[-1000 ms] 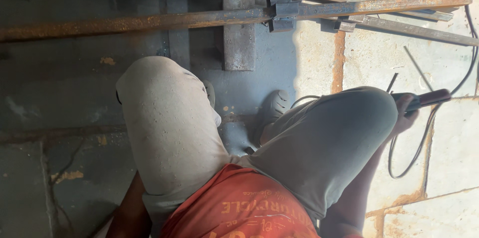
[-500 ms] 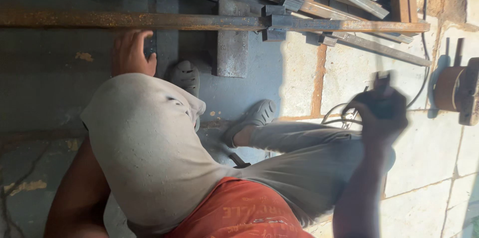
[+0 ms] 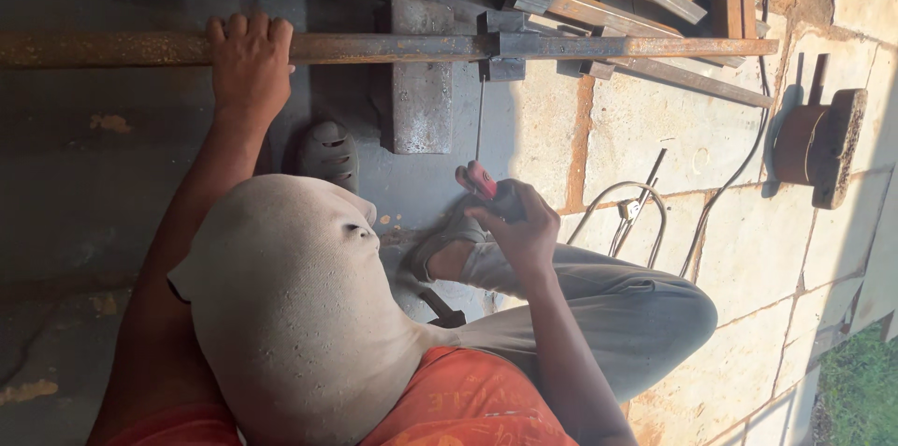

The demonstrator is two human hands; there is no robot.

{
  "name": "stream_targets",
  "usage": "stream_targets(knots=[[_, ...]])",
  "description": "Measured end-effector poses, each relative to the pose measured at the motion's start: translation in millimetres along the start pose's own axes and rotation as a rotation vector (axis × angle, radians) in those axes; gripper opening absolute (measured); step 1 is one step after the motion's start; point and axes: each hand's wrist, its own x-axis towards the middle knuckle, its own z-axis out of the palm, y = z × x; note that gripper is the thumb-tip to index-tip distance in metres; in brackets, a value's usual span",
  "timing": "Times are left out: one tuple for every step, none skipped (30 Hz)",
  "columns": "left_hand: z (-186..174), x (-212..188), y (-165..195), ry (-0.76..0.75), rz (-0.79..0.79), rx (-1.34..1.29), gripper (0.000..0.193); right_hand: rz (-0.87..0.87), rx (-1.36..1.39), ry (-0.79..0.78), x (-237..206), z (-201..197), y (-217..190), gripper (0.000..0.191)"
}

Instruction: The person welds a small metal block onto a long metal bar using a welding torch. They hold the bar steady with one hand and guide the torch with the other, creating bright sparks and smoke. The person pauses briefly to adjust the torch and then continues welding along the joint.

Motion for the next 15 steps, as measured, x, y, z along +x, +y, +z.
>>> stream_targets(knots=[[-0.2, 1.0, -1.0, 0.009, 0.002, 0.004, 0.035, -0.025, -0.017, 0.005, 7.1, 4.3, -0.6, 0.058], [0.1, 2.1, -2.3, 0.019, 0.003, 0.009, 0.035, -0.009, 0.005, 0.004, 12.7, 8.0, -1.2, 0.058], [0.9, 3.0, -3.4, 0.026, 0.0, 0.003, 0.034, 0.01, 0.027, 0.001, 17.4, 11.2, -2.0, 0.058], [2.3, 4.0, -4.0, 0.03, 0.0, -0.004, 0.033, 0.032, 0.049, -0.003, 21.6, 13.7, -2.5, 0.058], [3.8, 4.7, -5.0, 0.032, 0.002, -0.012, 0.033, -0.003, 0.034, 0.014, 25.9, 15.8, -3.0, 0.057], [5.0, 4.3, -5.5, 0.037, 0.002, -0.02, 0.032, -0.035, 0.021, 0.031, 28.6, 17.2, -3.0, 0.056], [5.9, 4.3, -6.1, 0.041, 0.003, -0.029, 0.032, -0.067, 0.008, 0.05, 30.1, 18.2, -2.9, 0.056], [6.4, 4.0, -6.7, 0.046, 0.006, -0.037, 0.032, -0.059, 0.005, 0.047, 30.9, 18.7, -2.5, 0.055], [7.1, 3.3, -7.4, 0.037, 0.004, -0.037, 0.031, -0.051, 0.003, 0.047, 31.8, 18.9, -1.7, 0.055], [7.3, 2.7, -7.5, 0.03, 0.005, -0.037, 0.029, -0.041, 0.0, 0.05, 31.8, 18.8, 0.1, 0.055], [7.3, 3.3, -7.4, 0.024, 0.009, -0.039, 0.028, -0.005, 0.025, 0.049, 30.9, 18.1, 2.6, 0.055], [7.2, 3.8, -7.5, 0.039, 0.01, -0.009, 0.03, 0.033, 0.049, 0.052, 29.1, 17.0, 6.0, 0.055], [6.9, 3.8, -7.3, 0.053, 0.015, 0.017, 0.032, 0.076, 0.072, 0.056, 26.8, 15.3, 10.5, 0.055], [7.5, 2.5, -5.9, 0.064, 0.021, 0.041, 0.034, 0.061, 0.058, 0.096, 23.9, 12.3, 17.0, 0.053], [8.5, 1.5, -4.9, 0.069, 0.023, 0.032, 0.035, 0.047, 0.043, 0.135, 21.2, 7.7, 25.0, 0.052]])
